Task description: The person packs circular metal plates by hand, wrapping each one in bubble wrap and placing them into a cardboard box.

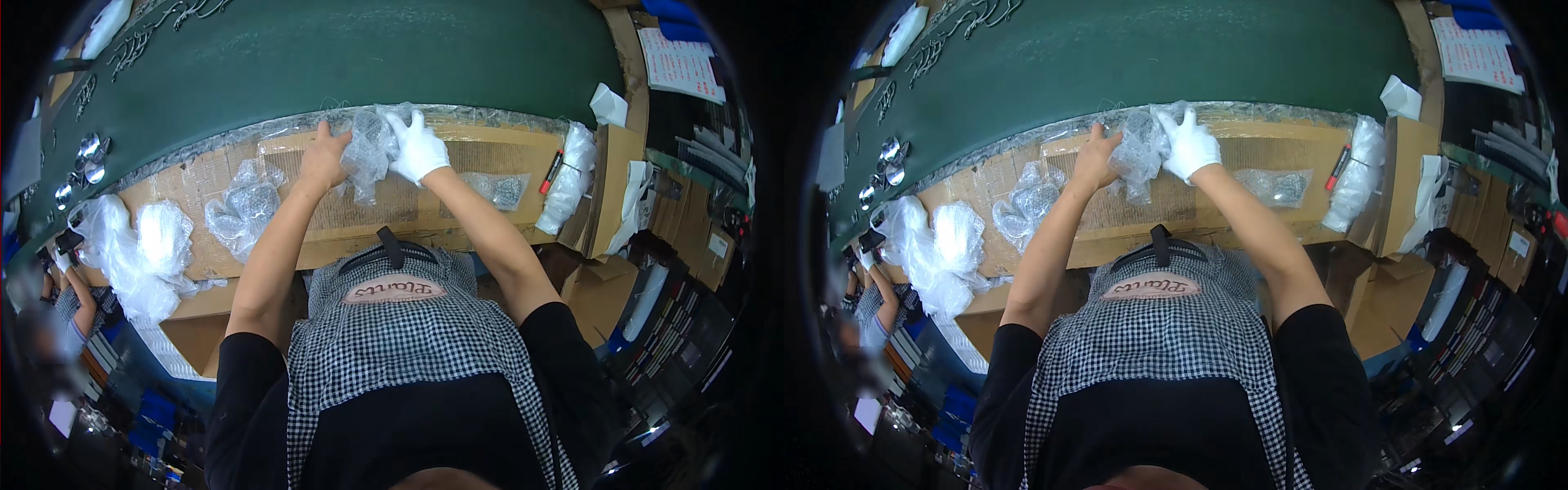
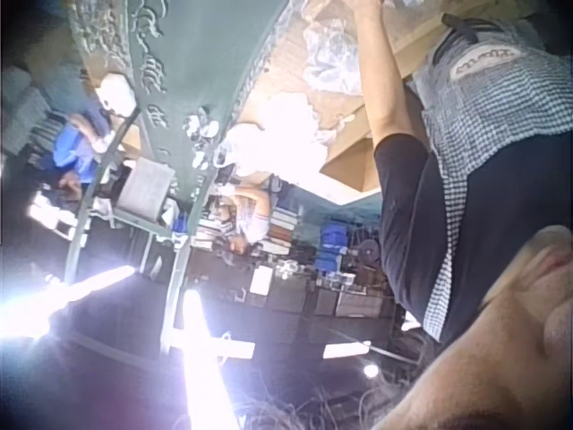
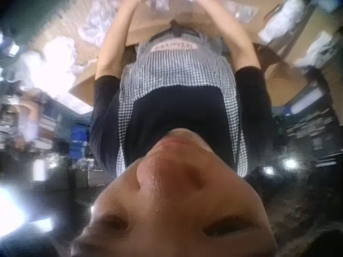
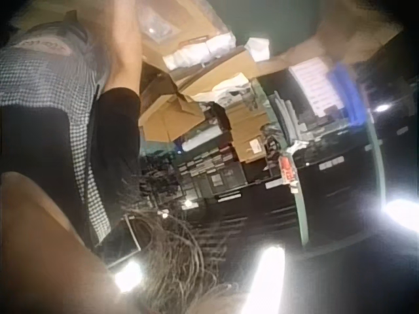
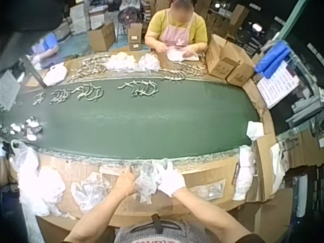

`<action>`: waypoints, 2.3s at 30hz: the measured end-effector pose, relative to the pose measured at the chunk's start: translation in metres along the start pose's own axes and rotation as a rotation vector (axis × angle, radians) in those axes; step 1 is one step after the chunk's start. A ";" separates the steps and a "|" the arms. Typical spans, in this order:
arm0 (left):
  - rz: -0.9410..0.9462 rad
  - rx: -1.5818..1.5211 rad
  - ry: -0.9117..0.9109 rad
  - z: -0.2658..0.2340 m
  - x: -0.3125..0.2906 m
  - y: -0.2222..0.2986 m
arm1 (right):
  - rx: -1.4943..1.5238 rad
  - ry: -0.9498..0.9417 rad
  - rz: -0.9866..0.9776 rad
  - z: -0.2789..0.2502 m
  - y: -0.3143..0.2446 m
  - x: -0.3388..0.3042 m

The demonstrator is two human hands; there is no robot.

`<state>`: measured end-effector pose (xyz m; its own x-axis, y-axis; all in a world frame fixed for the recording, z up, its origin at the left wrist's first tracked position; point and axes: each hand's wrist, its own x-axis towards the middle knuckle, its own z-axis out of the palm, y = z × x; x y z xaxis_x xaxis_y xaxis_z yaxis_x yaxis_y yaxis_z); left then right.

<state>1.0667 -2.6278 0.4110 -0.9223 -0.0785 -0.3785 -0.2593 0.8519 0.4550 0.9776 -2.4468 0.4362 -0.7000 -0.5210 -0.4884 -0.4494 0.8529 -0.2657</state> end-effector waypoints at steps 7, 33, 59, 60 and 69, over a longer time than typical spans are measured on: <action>0.067 0.013 0.053 -0.022 0.010 0.025 | 0.250 0.120 -0.026 -0.001 0.022 -0.010; 1.466 0.407 -0.033 -0.026 0.069 0.474 | 0.630 1.279 0.733 -0.065 0.239 -0.279; 1.088 0.624 -0.454 0.344 0.154 0.469 | 0.832 0.295 1.000 0.134 0.411 -0.265; 1.140 0.717 -0.338 0.352 0.163 0.463 | 1.060 0.148 0.770 0.144 0.413 -0.245; 1.229 0.518 -0.211 0.409 0.168 0.494 | 0.872 0.722 1.060 0.254 0.462 -0.229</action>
<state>0.9010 -2.0078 0.2426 -0.4039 0.9108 -0.0860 0.8763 0.4122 0.2496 1.0716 -1.9248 0.2139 -0.7023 0.6270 -0.3370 0.6796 0.4497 -0.5796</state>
